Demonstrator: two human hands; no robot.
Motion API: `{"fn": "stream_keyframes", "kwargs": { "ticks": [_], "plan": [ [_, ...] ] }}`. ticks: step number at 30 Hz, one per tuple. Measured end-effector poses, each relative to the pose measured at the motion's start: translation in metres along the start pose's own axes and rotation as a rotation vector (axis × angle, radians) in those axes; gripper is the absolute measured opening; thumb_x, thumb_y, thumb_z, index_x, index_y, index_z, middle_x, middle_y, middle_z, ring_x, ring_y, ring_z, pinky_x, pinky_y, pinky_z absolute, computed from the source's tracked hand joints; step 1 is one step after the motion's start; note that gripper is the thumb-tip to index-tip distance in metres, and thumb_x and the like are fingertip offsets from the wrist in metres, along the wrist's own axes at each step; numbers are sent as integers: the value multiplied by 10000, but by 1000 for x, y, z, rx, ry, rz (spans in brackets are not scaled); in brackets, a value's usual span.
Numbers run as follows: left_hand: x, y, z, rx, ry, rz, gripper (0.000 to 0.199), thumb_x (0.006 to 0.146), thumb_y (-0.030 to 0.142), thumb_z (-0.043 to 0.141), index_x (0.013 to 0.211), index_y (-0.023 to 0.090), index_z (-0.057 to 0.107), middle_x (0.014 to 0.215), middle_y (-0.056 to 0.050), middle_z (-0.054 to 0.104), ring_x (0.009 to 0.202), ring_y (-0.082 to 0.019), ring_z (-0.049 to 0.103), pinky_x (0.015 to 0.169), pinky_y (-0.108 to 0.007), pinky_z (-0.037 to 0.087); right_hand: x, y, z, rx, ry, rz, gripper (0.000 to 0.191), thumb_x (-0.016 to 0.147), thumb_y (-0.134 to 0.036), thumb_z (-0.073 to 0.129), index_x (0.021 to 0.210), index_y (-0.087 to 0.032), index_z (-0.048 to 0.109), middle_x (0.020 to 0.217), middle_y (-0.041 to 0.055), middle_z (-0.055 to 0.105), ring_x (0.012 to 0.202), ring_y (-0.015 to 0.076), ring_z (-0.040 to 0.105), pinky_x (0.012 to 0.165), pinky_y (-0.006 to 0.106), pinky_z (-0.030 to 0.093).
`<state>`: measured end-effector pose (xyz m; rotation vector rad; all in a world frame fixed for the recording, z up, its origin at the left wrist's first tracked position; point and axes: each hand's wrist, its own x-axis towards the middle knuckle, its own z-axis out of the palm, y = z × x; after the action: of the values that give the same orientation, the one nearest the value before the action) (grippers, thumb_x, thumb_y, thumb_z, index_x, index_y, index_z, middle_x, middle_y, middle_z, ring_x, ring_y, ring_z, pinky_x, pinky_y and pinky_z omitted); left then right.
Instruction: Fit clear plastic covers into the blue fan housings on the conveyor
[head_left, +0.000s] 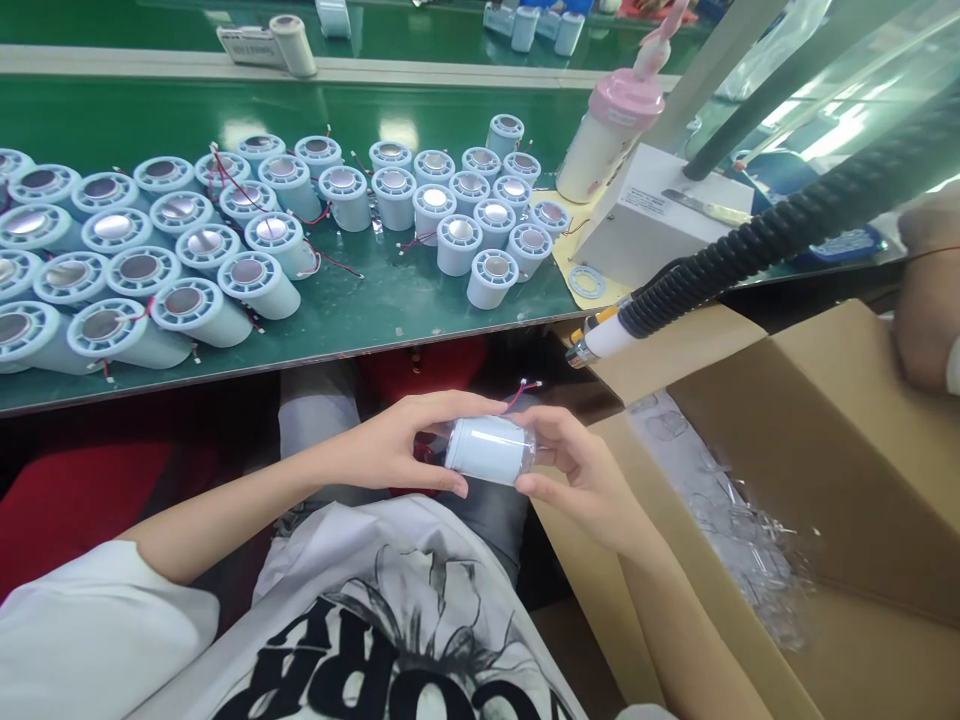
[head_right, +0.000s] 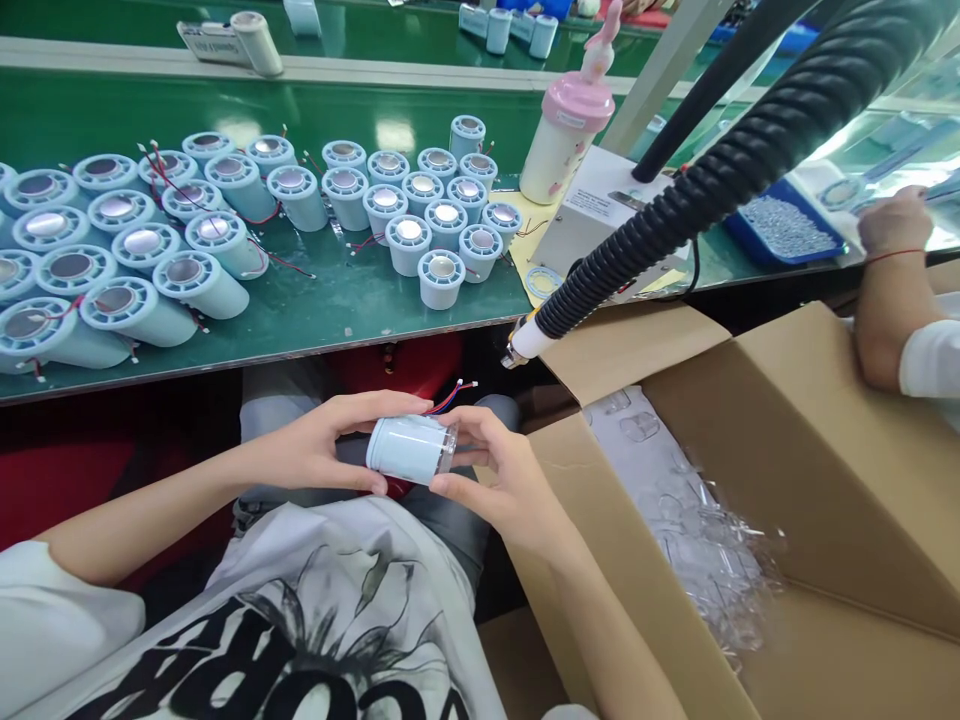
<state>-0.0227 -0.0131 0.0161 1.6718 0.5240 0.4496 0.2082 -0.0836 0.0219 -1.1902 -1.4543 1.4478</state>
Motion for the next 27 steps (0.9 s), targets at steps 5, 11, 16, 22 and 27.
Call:
{"fn": "stream_keyframes", "kwargs": {
  "ticks": [5, 11, 16, 22, 27],
  "plan": [
    [0, -1, 0, 35, -9, 22, 724, 725, 248, 757, 1378, 293, 447, 1434, -99, 465, 1314, -278, 448, 984, -362, 493, 1, 0, 1, 125, -9, 103, 368, 799, -386, 695, 1086, -238, 517, 1020, 48, 635, 918, 184, 626, 729, 284, 554],
    [1, -1, 0, 58, -17, 56, 714, 730, 240, 750, 1378, 287, 451, 1427, -109, 470, 1308, -291, 453, 982, -366, 495, 4, 2, 5, 286, 19, 207, 357, 788, -418, 687, 1038, -224, 521, 895, 20, 650, 769, 143, 627, 645, 250, 546],
    [1, -3, -1, 70, -12, 93, 705, 733, 227, 744, 1373, 273, 454, 1408, -117, 483, 1292, -284, 470, 973, -353, 500, 6, 8, 8, 368, 44, 273, 338, 794, -447, 663, 989, -210, 520, 786, -15, 636, 648, 117, 627, 583, 250, 570],
    [0, -5, -2, 76, -32, 111, 705, 741, 218, 737, 1377, 281, 441, 1420, -108, 466, 1313, -269, 446, 1003, -350, 477, 9, 13, 10, 416, 22, 382, 456, 782, -595, 612, 946, -190, 481, 681, -11, 653, 537, 134, 655, 469, 214, 539],
    [0, -6, -4, 103, -40, 182, 713, 744, 206, 735, 1386, 273, 434, 1427, -120, 463, 1328, -274, 430, 1070, -394, 409, 13, 12, 16, 485, 2, 463, 527, 746, -672, 589, 936, -193, 479, 598, -16, 650, 450, 129, 628, 374, 175, 486]
  ]
}}
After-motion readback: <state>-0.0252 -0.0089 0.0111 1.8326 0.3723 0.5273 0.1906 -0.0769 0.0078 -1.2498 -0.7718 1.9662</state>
